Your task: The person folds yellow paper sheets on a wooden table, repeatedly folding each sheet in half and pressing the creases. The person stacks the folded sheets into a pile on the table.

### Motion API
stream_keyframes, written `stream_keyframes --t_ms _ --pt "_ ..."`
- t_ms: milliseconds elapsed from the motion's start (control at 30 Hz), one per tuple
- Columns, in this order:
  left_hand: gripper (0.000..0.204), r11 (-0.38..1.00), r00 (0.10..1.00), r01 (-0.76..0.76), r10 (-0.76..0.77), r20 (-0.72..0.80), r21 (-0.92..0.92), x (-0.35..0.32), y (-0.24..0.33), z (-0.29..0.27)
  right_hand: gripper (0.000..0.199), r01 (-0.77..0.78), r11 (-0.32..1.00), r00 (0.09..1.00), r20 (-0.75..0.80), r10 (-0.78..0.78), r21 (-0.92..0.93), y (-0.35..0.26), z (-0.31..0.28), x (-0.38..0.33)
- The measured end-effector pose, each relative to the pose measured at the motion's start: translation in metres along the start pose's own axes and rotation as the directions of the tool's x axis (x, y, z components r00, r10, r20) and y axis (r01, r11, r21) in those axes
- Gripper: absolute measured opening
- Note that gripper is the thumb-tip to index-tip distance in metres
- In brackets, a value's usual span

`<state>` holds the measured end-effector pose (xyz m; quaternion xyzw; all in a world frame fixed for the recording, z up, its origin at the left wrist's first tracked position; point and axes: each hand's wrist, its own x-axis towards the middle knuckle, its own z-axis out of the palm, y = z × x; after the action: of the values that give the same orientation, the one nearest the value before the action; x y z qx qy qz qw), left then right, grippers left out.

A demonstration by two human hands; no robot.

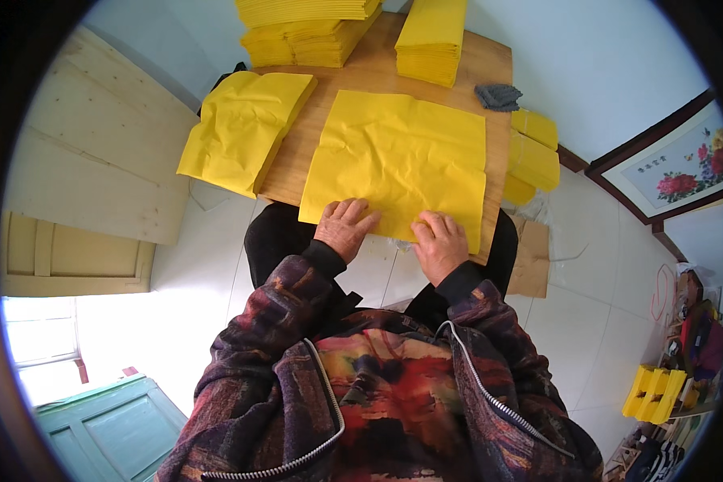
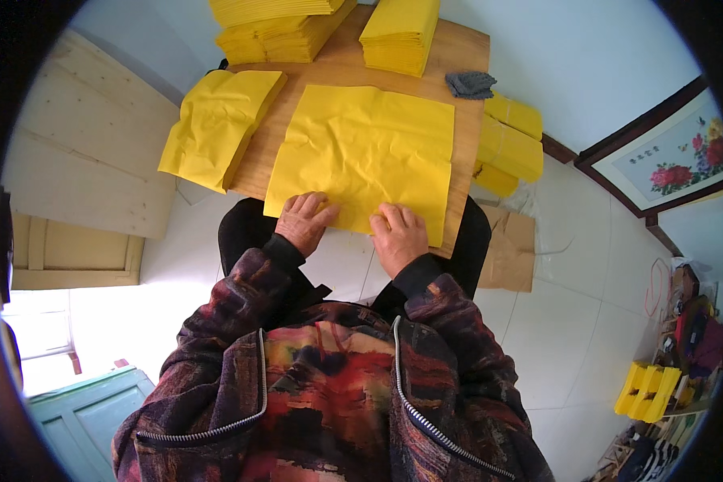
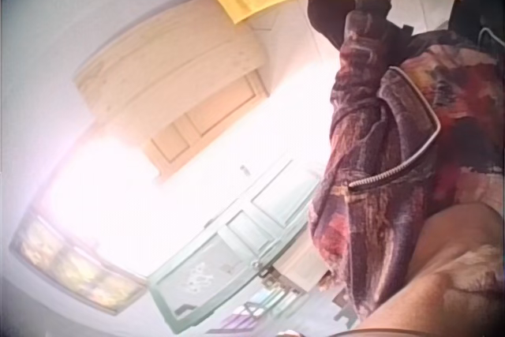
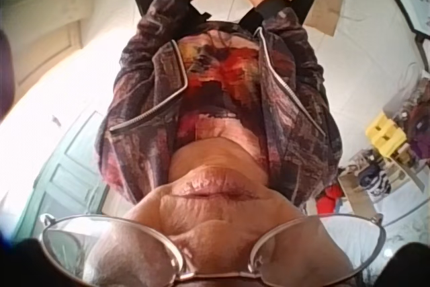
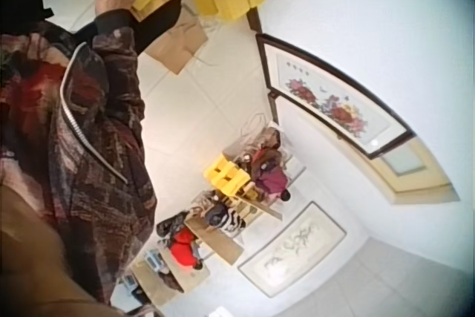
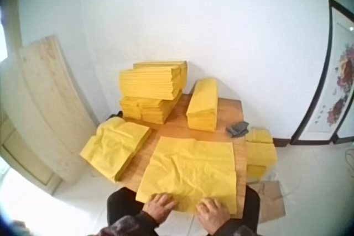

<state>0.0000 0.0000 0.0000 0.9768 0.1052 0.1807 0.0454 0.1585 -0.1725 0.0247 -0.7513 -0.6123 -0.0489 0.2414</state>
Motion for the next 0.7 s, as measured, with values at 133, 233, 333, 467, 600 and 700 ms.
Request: stream_keyframes --t_ms 133,233,333,467,600,700 --pt "0.028 0.992 0.999 0.031 -0.029 0.014 -0.122 -0.003 0.002 -0.016 0.022 -0.009 0.999 0.999 -0.035 0.011 0.038 -0.006 0.003 -0.005" --pt "0.021 0.972 0.995 0.078 -0.063 0.076 -0.220 0.009 -0.005 -0.021 0.015 -0.078 0.995 0.995 0.066 0.074 0.057 0.002 0.000 0.003" --pt "0.017 0.981 0.990 0.074 -0.050 0.135 -0.178 0.023 -0.010 -0.025 0.012 -0.190 0.980 0.948 0.269 0.168 0.060 0.010 -0.007 0.019" --pt "0.017 0.999 0.981 0.028 -0.021 0.193 -0.037 0.037 -0.009 -0.024 0.017 -0.315 0.939 0.843 0.496 0.209 0.141 0.026 -0.014 0.049" --pt "0.025 0.997 0.996 -0.010 0.016 0.085 -0.070 0.042 0.002 -0.020 0.022 -0.326 0.921 0.781 0.610 0.136 0.212 0.038 -0.017 0.061" --pt "0.033 0.979 0.987 -0.072 0.097 0.126 -0.192 0.045 0.008 -0.013 0.021 -0.272 0.941 0.813 0.571 0.115 0.199 0.035 -0.013 0.059"
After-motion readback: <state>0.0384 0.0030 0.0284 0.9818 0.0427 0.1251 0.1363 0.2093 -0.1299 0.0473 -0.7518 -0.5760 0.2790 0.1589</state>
